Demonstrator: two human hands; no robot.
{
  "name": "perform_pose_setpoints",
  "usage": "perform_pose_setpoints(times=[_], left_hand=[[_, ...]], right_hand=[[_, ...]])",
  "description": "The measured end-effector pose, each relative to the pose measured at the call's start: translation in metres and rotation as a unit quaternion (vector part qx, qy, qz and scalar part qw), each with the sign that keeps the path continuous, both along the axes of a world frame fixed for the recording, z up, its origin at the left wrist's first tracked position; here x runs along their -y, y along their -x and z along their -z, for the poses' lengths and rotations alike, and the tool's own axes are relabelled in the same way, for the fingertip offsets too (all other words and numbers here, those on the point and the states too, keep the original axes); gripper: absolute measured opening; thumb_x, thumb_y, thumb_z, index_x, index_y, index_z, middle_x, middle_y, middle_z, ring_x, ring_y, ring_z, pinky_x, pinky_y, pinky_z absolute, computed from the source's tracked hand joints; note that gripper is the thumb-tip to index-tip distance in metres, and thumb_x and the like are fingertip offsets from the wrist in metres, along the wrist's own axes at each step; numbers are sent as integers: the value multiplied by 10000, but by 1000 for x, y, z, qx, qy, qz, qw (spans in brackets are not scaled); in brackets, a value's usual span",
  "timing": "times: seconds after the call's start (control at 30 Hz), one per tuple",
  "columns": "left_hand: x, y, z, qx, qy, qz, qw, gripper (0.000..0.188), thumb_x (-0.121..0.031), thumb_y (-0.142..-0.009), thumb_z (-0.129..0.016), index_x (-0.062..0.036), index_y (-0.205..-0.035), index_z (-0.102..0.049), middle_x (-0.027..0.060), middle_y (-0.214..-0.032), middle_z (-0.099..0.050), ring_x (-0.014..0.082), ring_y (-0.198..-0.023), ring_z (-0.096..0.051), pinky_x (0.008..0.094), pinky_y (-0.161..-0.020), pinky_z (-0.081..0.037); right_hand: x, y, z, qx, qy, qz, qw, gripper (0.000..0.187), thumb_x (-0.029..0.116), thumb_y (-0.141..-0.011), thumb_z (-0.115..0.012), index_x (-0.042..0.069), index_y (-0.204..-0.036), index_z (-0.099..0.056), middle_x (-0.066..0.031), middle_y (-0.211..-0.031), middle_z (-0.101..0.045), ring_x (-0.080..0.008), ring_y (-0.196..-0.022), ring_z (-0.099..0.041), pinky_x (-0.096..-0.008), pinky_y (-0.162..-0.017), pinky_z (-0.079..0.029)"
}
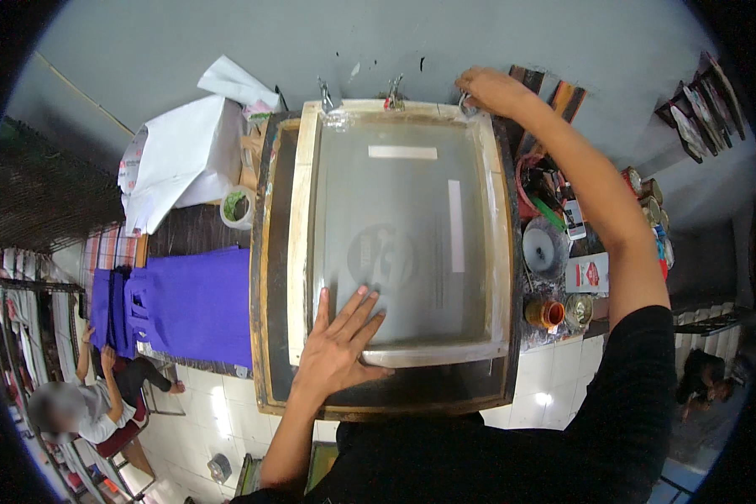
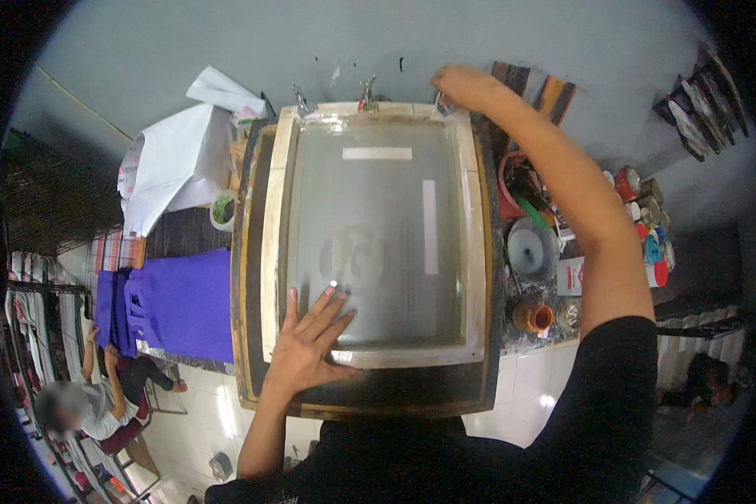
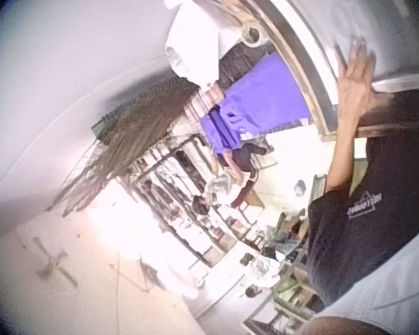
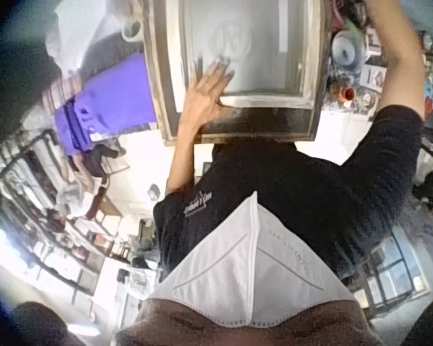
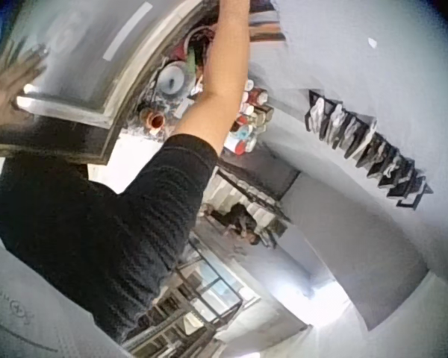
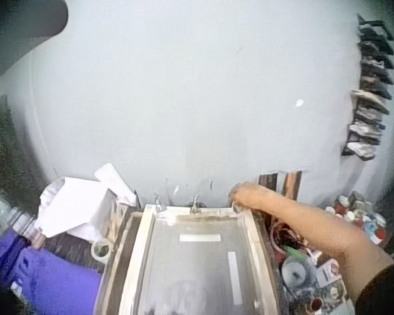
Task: The person uses a hairdryer to dry a silk screen frame and then applies clear tape to secure a transparency film onto the mesh surface.
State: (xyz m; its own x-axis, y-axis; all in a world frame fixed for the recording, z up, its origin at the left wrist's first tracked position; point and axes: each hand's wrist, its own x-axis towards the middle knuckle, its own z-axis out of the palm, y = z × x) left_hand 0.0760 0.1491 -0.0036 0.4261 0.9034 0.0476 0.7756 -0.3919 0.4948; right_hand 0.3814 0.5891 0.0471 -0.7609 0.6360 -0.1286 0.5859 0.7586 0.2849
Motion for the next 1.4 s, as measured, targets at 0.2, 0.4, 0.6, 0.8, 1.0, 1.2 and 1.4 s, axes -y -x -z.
perform_pose_setpoints(times=[0.2,0.4,0.6,0.8,1.0,1.2,1.4], left_hand=[[-1,9,0,90,19,-26,995,932,-574,-676,-875,-25,-1388,-632,127,-1550,-529,271,-1497,-421,640,-1269,-135],[8,24,23,415,-22,-240,877,1012,-807,-965,-358,64,-1453,-526,299,-1472,-541,397,-1411,-501,485,-1199,-344],[5,22,23,397,-15,-242,885,969,-773,-992,-350,72,-1422,-552,286,-1432,-581,400,-1379,-537,481,-1173,-378],[2,20,24,380,-16,-243,892,938,-753,-996,-385,69,-1408,-567,279,-1425,-590,397,-1362,-554,483,-1165,-391],[3,18,23,402,-6,-246,882,942,-726,-1002,-428,112,-1422,-520,304,-1459,-542,404,-1371,-534,486,-1190,-356],[3,15,22,403,3,-254,879,944,-721,-1002,-430,115,-1436,-498,306,-1463,-532,418,-1360,-539,510,-1193,-342],[3,11,23,374,-7,-263,889,935,-726,-998,-435,107,-1413,-528,313,-1430,-562,421,-1313,-585,514,-1177,-362]], right_hand=[[-15,-3,10,-33,-12,-56,998,441,350,-927,-719,-31,-1142,-673,-218,-1052,-706,-428,-1045,-677,-514,-901,-541],[-30,20,10,53,59,15,997,276,267,-913,-661,14,-946,-767,-264,-892,-719,-415,-869,-711,-499,-795,-565],[-30,-22,12,-6,52,-97,994,389,255,-975,-609,15,-1279,-633,-234,-1119,-698,-447,-956,-684,-503,-841,-564],[-30,-18,8,-15,112,-27,993,350,290,-1014,-582,0,-1189,-668,-222,-1028,-710,-441,-975,-678,-503,-848,-561],[-28,-32,-6,-99,73,-82,989,437,337,-1006,-635,67,-1348,-659,-209,-1134,-743,-381,-1014,-716,-454,-887,-560],[-23,-21,-32,-12,170,-13,985,438,364,-1053,-570,108,-1405,-627,-191,-1192,-731,-369,-1042,-712,-457,-887,-555],[-48,-38,-9,-36,146,-109,983,475,446,-1076,-511,145,-1436,-589,-225,-1210,-708,-426,-1067,-684,-493,-913,-540]])
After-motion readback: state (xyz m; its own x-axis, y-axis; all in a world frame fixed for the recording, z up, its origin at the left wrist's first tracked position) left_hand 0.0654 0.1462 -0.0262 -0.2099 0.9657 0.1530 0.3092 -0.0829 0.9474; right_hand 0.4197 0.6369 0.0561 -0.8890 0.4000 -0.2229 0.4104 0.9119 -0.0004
